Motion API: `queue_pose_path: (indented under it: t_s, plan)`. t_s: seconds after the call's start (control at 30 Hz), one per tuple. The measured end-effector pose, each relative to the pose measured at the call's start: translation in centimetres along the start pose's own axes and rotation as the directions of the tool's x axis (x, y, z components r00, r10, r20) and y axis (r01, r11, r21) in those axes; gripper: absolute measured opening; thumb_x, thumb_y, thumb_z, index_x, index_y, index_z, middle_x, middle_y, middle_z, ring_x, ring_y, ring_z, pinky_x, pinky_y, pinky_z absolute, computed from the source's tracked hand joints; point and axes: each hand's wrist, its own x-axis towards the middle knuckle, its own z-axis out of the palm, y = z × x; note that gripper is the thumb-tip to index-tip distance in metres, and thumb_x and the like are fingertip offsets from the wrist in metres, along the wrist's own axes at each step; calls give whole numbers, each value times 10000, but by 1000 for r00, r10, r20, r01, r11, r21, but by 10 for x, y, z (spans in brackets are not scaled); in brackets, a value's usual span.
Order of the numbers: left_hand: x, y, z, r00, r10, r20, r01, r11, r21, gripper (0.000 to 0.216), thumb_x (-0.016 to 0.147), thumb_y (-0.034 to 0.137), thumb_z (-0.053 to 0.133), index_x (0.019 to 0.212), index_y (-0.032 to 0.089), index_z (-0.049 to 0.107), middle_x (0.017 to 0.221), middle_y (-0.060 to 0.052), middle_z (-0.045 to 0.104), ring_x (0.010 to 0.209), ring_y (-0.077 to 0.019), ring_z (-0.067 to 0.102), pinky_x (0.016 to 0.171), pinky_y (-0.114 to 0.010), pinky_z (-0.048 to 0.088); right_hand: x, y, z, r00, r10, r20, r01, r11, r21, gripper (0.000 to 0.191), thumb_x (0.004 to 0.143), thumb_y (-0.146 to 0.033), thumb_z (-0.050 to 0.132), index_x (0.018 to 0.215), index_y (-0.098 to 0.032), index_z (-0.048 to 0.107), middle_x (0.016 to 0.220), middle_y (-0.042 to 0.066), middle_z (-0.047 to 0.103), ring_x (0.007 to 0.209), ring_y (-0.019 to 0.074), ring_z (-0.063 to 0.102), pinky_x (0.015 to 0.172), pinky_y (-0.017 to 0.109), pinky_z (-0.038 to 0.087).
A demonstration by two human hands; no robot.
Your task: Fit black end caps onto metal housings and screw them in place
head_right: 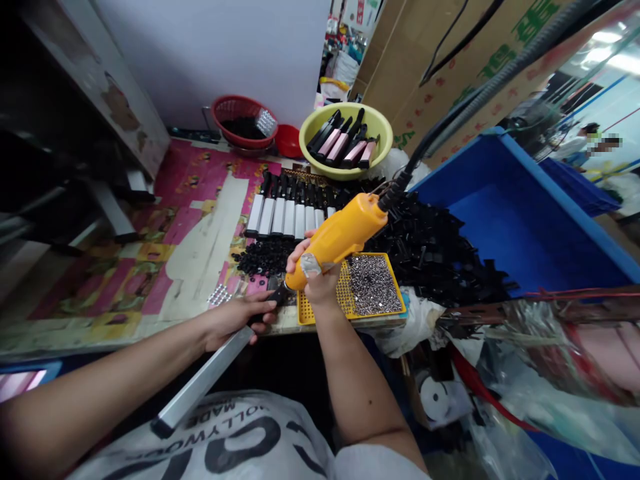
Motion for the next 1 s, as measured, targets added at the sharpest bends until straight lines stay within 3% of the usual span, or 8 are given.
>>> queue_pose_path:
  t_s: [0.2, 0.3, 0.43, 0.57, 0.7, 0.77, 0.87, 1.0]
  plan:
    - [-7, 0, 3, 1000, 14, 14, -14, 1000, 19, 413, 774, 319, 608, 1121, 242, 397, 660, 38, 455, 461, -64, 418, 415, -168, 401, -3, -4, 7, 999, -39, -19, 38, 999, -38, 425, 694, -449, 607, 1025, -257, 422, 684, -57, 493, 449, 82, 491, 438, 242, 423]
    - [-33, -11, -3, 989, 148, -3, -144, 967, 210, 501, 735, 351, 643, 1157, 243, 396, 771, -5, 523, 550, -112, 484, 461, -224, 434, -6, -18, 13, 997, -56, -57, 54, 997, -47, 427, 703, -408, 625, 1050, -270, 418, 693, -55, 499, 464, 87, 499, 441, 239, 421]
    - [-71, -28, -16, 849, 529, 14, -405, 633, 659, 324, 717, 274, 641, 1002, 215, 498, 848, -18, 570, 716, -161, 514, 635, -256, 425, -3, -44, 19, 997, 6, 80, -10, 999, 46, 426, 700, -511, 589, 1028, -274, 456, 687, -37, 513, 476, 110, 498, 426, 261, 430]
    - [-87, -21, -23, 800, 600, 13, -332, 424, 843, 201, 729, 251, 598, 920, 215, 547, 789, -13, 602, 712, -182, 534, 646, -257, 379, 8, -67, 21, 970, 41, 240, -54, 997, 49, 435, 701, -555, 573, 1016, -266, 492, 663, -19, 530, 461, 126, 491, 390, 267, 414]
    - [-82, 26, -35, 791, 612, 0, -328, 424, 844, 223, 706, 284, 628, 915, 216, 590, 791, -15, 632, 722, -193, 573, 639, -255, 389, 19, -85, 10, 995, -46, 83, 53, 996, -78, 457, 693, -516, 588, 1069, -267, 509, 697, -5, 552, 484, 143, 520, 406, 282, 417]
    - [-71, 63, -45, 726, 685, -60, -365, 458, 811, 271, 716, 340, 632, 951, 207, 607, 827, -25, 647, 742, -197, 587, 647, -262, 405, 23, -91, -2, 995, -90, -30, 85, 986, -142, 433, 695, -470, 589, 1069, -262, 524, 679, -12, 547, 469, 142, 513, 416, 292, 417]
    - [-40, 120, -59, 505, 836, -215, -363, 431, 826, 267, 747, 380, 614, 868, 143, 641, 820, -60, 637, 791, -205, 579, 666, -274, 415, 26, -96, -19, 955, -199, -217, 139, 954, -266, 391, 658, -363, 645, 1027, -259, 567, 660, -23, 531, 466, 132, 500, 432, 303, 420]
    - [13, 166, -72, 459, 844, -279, -316, 448, 836, 279, 844, 359, 527, 912, 100, 604, 836, -64, 618, 746, -157, 584, 674, -307, 469, 20, -99, -31, 868, -279, -412, 109, 915, -389, 419, 564, -304, 742, 969, -312, 633, 824, 35, 594, 618, 185, 568, 551, 419, 473]
